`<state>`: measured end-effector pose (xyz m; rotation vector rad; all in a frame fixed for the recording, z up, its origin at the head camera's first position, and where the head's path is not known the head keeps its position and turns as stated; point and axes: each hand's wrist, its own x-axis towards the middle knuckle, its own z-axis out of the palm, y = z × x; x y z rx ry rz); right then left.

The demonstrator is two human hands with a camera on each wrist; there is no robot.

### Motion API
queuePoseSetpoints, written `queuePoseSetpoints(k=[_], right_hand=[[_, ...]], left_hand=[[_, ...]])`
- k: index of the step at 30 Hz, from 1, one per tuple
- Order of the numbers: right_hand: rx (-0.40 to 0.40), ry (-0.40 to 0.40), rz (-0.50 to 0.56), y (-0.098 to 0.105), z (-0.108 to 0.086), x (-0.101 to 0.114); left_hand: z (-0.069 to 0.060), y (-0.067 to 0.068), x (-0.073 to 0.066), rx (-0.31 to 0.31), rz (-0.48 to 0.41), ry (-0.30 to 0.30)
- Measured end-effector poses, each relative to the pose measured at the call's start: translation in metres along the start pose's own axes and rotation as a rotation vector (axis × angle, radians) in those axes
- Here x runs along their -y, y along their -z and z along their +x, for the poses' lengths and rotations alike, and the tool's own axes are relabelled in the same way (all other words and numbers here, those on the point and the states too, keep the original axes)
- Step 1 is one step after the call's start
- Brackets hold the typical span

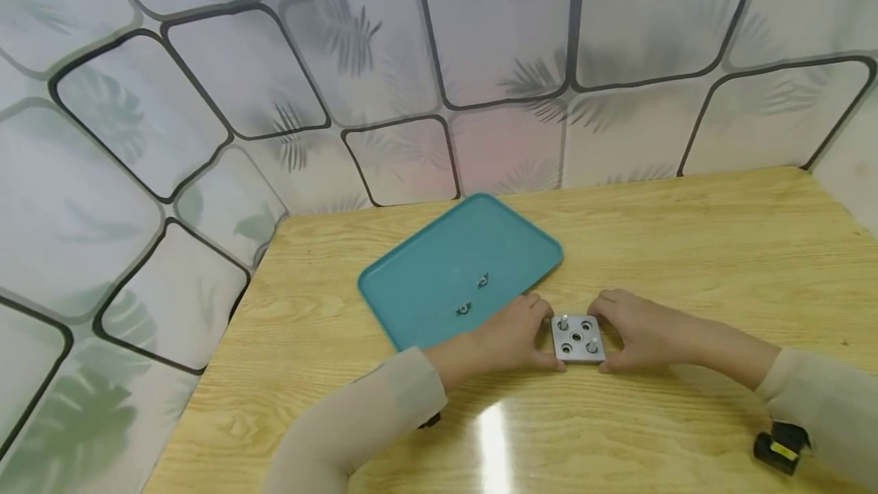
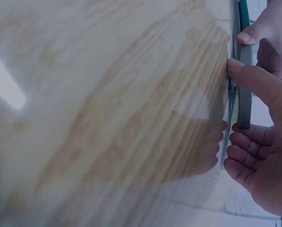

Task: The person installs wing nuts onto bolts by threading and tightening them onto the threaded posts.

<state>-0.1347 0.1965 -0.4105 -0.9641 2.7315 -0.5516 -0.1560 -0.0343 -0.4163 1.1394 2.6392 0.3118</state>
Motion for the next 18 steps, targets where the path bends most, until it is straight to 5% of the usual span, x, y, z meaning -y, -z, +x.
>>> queuePoseSetpoints(k=[18], right_hand=[[-0.023,0.045,0.015,-0.011,0.007,0.008]], left_hand=[[-0.019,0.002,0.009,-0.024,-0.012,-0.015]])
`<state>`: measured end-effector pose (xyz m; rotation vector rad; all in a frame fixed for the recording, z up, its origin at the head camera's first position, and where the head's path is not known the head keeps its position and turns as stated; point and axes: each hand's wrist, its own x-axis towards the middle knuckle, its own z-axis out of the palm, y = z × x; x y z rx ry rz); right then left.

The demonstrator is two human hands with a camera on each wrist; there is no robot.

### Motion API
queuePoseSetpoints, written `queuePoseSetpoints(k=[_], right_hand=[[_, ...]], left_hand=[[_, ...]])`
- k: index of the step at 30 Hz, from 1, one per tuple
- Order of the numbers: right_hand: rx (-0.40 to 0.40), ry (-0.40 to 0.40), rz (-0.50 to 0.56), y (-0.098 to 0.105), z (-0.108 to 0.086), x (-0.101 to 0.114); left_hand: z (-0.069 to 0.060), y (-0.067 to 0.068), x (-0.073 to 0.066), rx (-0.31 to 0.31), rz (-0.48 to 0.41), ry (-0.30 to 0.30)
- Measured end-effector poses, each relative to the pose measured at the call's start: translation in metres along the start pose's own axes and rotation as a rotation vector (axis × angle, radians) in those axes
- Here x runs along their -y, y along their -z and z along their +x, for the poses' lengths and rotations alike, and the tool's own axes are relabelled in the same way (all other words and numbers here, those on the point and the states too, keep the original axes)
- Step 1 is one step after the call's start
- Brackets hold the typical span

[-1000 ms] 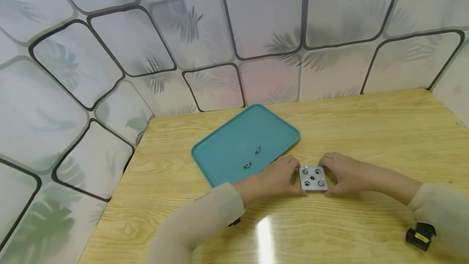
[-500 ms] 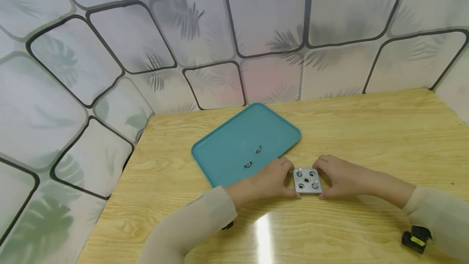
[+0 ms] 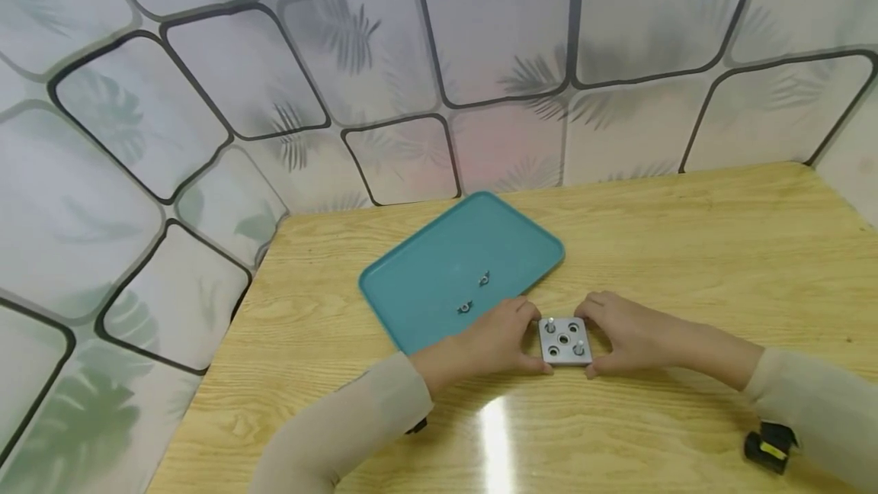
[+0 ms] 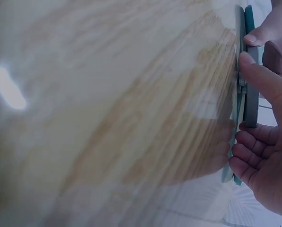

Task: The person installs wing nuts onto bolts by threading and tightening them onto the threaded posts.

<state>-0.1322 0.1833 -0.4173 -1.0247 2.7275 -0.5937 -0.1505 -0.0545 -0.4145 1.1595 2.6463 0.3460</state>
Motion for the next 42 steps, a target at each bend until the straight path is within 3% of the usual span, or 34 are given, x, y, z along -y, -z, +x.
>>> queuePoseSetpoints(k=[9,17,25,42], right_hand=[[-0.004,0.009,-0.008,-0.0025,0.0006,0.0031],[-0.042,0.051,-0.023,-0.0017,-0.0022,0.0039],[-0.031,-0.004,-0.008,-0.0031,-0.0034,0.0048],[-0.049,-0.003,0.005,-0.0075,-0.0045,0.0016]], left_hand=[[-0.002,0.0031,-0.003,-0.009,0.047,-0.01],[-0.003,0.0032,-0.0019,-0.005,0.03,-0.013],[-0.0023,0.0029,-0.001,0.007,0.034,-0.019],[-0.0015,0.0014,0.0005,0.029,0.051,-0.016]])
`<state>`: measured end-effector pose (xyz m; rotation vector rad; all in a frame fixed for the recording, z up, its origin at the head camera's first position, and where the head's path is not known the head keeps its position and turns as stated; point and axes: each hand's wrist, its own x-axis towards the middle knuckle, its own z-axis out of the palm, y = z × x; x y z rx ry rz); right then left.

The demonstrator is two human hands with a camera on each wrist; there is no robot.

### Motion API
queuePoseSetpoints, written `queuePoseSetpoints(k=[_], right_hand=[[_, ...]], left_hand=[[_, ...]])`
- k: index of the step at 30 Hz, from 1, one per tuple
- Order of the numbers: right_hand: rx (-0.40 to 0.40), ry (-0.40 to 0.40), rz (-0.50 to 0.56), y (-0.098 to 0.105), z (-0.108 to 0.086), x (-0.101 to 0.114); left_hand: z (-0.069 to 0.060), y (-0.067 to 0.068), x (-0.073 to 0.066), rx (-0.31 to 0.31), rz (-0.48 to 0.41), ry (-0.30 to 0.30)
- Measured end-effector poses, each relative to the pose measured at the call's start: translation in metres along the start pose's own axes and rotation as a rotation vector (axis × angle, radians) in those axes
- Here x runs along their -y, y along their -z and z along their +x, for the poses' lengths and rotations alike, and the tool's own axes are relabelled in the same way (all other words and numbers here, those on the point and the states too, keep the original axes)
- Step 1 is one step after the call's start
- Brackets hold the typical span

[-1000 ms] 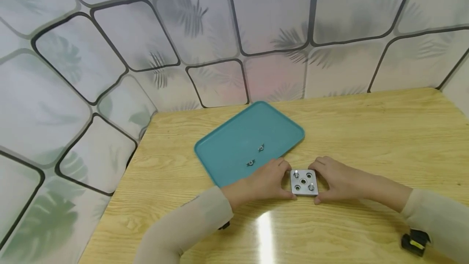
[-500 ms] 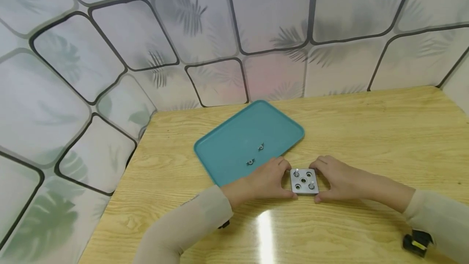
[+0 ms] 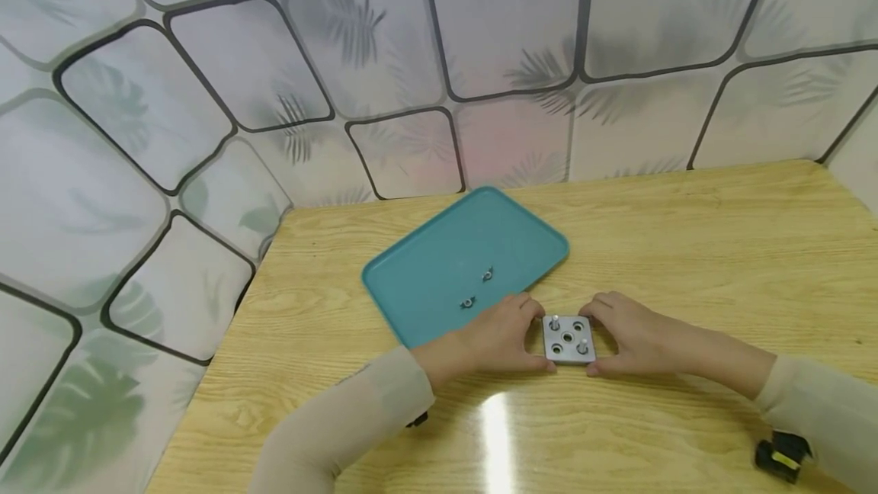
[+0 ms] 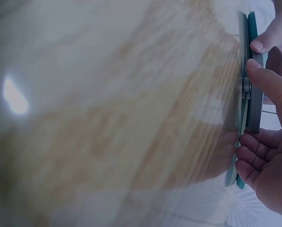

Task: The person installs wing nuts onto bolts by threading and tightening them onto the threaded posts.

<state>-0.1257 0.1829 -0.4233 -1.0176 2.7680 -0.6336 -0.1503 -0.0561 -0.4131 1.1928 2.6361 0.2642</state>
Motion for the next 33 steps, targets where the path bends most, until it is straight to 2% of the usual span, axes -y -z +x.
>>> queuePoseSetpoints(k=[10,18,26,33], right_hand=[[0.003,-0.014,-0.003,-0.0004,-0.0009,0.0015],[0.003,-0.004,-0.028,-0.0013,-0.001,0.002],[0.01,-0.019,-0.011,0.0001,-0.0013,0.0023],[0.007,-0.019,-0.002,0.0003,-0.0004,0.0026]], left_hand=[[-0.0018,0.0022,-0.0007,0.017,0.013,0.012],[-0.0057,0.0055,0.0015,0.041,-0.038,0.043],[-0.0057,0.0051,0.003,0.045,-0.031,0.039],[-0.0046,0.005,0.0007,0.039,-0.031,0.009]])
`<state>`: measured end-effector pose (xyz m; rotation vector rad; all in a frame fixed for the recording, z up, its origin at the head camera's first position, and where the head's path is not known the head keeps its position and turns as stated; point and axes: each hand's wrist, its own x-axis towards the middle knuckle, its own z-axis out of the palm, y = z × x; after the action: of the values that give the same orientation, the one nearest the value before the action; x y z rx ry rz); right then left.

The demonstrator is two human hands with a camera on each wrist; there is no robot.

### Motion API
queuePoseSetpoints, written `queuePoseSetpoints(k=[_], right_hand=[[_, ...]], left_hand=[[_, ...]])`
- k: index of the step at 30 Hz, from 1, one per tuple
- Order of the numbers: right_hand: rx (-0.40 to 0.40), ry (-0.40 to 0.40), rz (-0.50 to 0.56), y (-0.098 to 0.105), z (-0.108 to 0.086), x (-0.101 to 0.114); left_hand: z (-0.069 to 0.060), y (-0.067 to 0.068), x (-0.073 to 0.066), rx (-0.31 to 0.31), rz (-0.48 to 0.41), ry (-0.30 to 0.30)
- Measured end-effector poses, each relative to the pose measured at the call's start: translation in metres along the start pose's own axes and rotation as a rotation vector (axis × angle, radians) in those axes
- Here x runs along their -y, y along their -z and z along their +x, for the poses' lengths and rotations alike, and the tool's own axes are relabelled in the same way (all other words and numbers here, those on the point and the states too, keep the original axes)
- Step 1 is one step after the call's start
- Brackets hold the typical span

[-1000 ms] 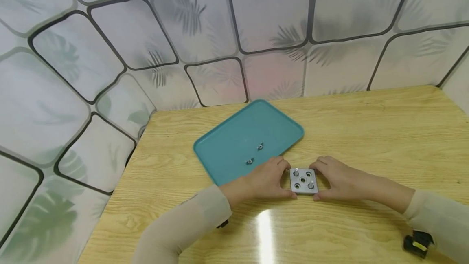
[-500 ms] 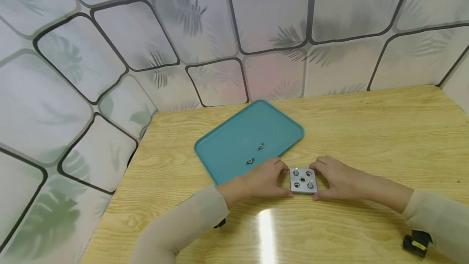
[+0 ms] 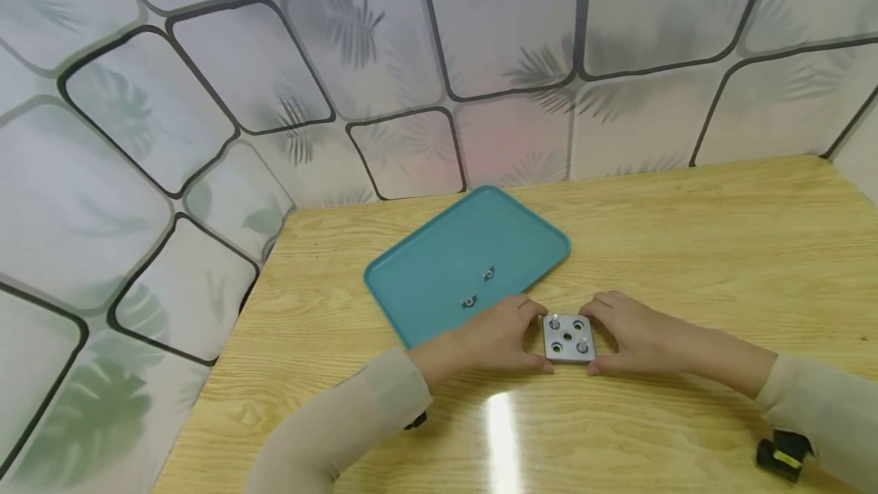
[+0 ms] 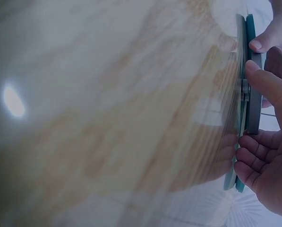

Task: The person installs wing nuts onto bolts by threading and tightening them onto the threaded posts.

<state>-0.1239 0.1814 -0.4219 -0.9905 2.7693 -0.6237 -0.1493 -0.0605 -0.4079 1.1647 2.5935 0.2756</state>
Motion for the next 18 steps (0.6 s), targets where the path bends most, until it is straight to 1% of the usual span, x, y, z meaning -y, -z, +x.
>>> queuePoseSetpoints(k=[3,6,8,14,18], right_hand=[[0.004,0.004,0.006,0.001,0.001,0.001],[0.029,0.001,0.016,0.004,0.002,0.001],[0.063,-0.002,0.027,0.007,0.004,0.001],[0.202,-0.023,0.04,0.02,0.009,-0.004],[0.239,-0.025,0.027,0.029,0.016,-0.008]], left_hand=[[0.001,-0.001,0.0,-0.002,-0.004,-0.008],[0.002,-0.003,0.0,-0.007,-0.008,-0.009],[0.002,-0.003,0.001,-0.008,-0.01,-0.012],[0.0,-0.003,0.001,-0.015,0.001,-0.03],[-0.002,-0.005,0.002,-0.023,-0.001,-0.034]])
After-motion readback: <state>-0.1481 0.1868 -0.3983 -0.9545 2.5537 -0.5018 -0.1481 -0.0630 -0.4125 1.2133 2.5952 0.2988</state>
